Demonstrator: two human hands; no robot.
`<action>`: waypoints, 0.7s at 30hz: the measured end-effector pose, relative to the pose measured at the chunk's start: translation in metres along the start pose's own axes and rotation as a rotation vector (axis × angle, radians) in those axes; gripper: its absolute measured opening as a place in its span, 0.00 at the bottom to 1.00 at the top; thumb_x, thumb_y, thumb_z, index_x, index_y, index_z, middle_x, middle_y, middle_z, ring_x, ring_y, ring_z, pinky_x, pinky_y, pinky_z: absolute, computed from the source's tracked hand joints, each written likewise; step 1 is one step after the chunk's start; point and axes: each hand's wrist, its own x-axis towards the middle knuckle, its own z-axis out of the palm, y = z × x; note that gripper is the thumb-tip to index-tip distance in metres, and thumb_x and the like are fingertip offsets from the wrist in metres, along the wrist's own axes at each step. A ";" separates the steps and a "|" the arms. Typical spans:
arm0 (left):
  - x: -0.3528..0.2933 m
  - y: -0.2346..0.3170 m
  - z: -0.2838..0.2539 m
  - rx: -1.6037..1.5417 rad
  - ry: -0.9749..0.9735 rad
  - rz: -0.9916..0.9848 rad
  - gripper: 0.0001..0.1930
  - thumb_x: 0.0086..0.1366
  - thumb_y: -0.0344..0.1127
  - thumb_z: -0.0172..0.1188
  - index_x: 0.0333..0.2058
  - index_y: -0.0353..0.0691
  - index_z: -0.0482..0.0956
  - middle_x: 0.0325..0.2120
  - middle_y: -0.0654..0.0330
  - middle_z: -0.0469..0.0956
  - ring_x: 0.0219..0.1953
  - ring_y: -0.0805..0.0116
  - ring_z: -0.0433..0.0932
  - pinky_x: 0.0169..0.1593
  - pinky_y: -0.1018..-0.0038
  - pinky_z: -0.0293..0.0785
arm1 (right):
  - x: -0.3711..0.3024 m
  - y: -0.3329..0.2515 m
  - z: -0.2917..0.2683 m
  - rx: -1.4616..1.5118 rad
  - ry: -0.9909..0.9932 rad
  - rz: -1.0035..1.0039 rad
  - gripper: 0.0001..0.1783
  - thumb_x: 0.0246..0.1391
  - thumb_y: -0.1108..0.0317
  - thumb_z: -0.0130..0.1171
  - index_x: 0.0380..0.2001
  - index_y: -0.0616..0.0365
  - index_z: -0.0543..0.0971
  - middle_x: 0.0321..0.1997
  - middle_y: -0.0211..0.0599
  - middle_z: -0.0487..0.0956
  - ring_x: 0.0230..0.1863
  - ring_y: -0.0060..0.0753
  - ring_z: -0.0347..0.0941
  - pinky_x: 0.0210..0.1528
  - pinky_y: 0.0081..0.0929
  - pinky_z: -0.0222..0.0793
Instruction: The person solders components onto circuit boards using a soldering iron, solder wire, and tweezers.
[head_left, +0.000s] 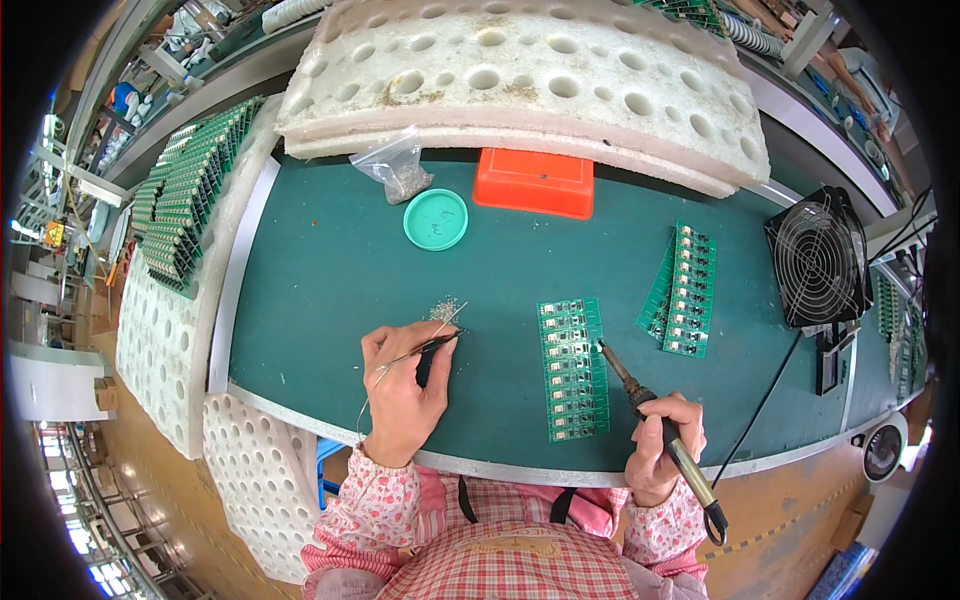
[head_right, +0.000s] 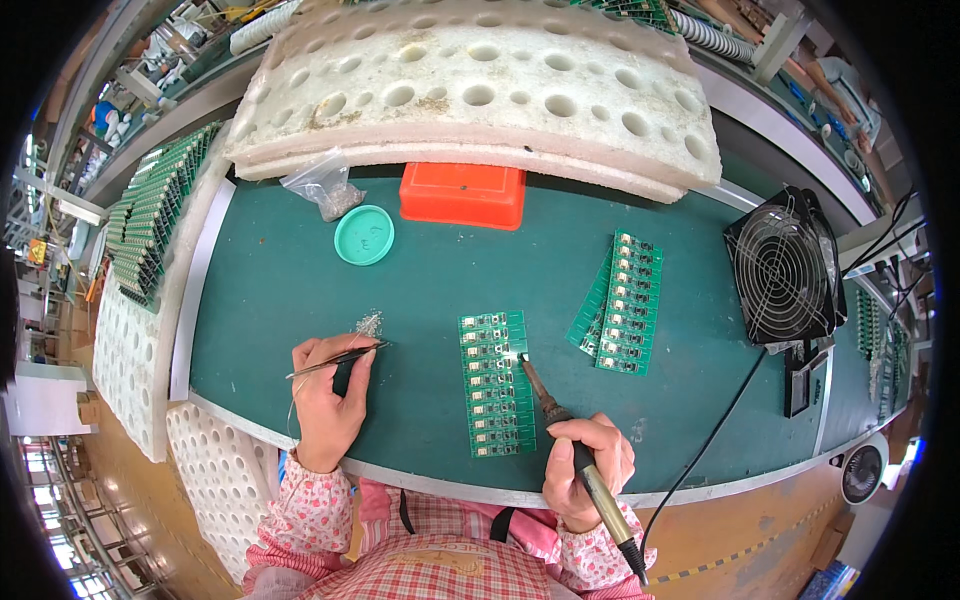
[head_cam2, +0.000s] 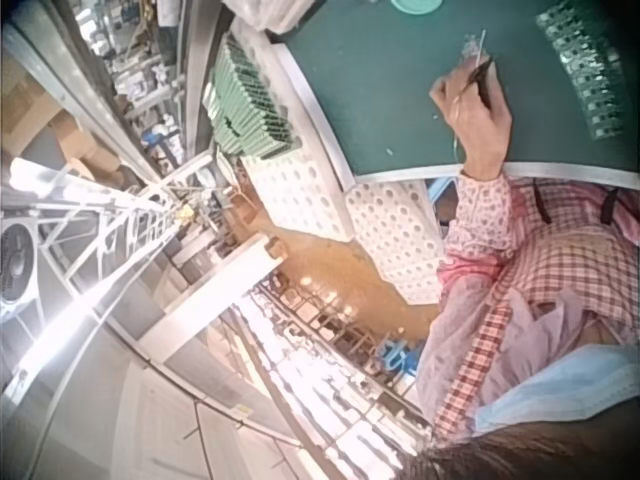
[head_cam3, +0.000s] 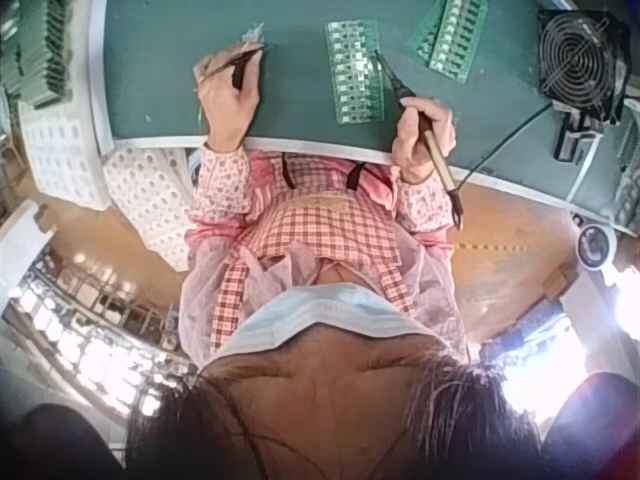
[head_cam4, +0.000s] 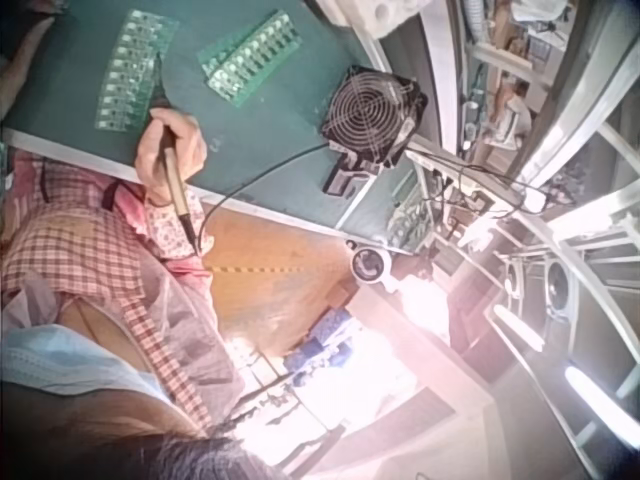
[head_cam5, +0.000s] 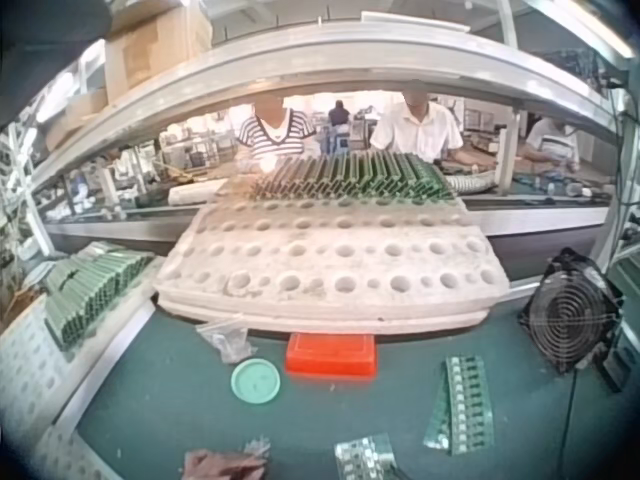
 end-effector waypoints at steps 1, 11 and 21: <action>0.000 0.000 0.000 -0.003 -0.003 -0.002 0.04 0.61 0.23 0.65 0.35 0.37 0.83 0.36 0.60 0.85 0.35 0.63 0.82 0.50 0.66 0.66 | 0.000 0.000 0.000 -0.006 0.000 -0.002 0.05 0.53 0.69 0.59 0.32 0.59 0.78 0.20 0.33 0.76 0.16 0.33 0.67 0.21 0.30 0.62; 0.001 0.001 0.000 0.002 0.007 0.012 0.04 0.60 0.23 0.65 0.34 0.37 0.83 0.36 0.61 0.85 0.36 0.63 0.82 0.50 0.67 0.66 | 0.002 -0.002 0.001 0.019 0.014 0.007 0.05 0.52 0.71 0.60 0.31 0.60 0.78 0.21 0.33 0.77 0.16 0.31 0.67 0.21 0.28 0.62; 0.002 0.004 -0.001 0.002 -0.012 0.025 0.04 0.60 0.23 0.65 0.34 0.36 0.83 0.36 0.60 0.85 0.36 0.62 0.81 0.50 0.67 0.67 | 0.003 -0.004 0.002 0.027 0.035 -0.021 0.04 0.50 0.75 0.60 0.31 0.60 0.79 0.21 0.34 0.77 0.16 0.31 0.67 0.21 0.27 0.63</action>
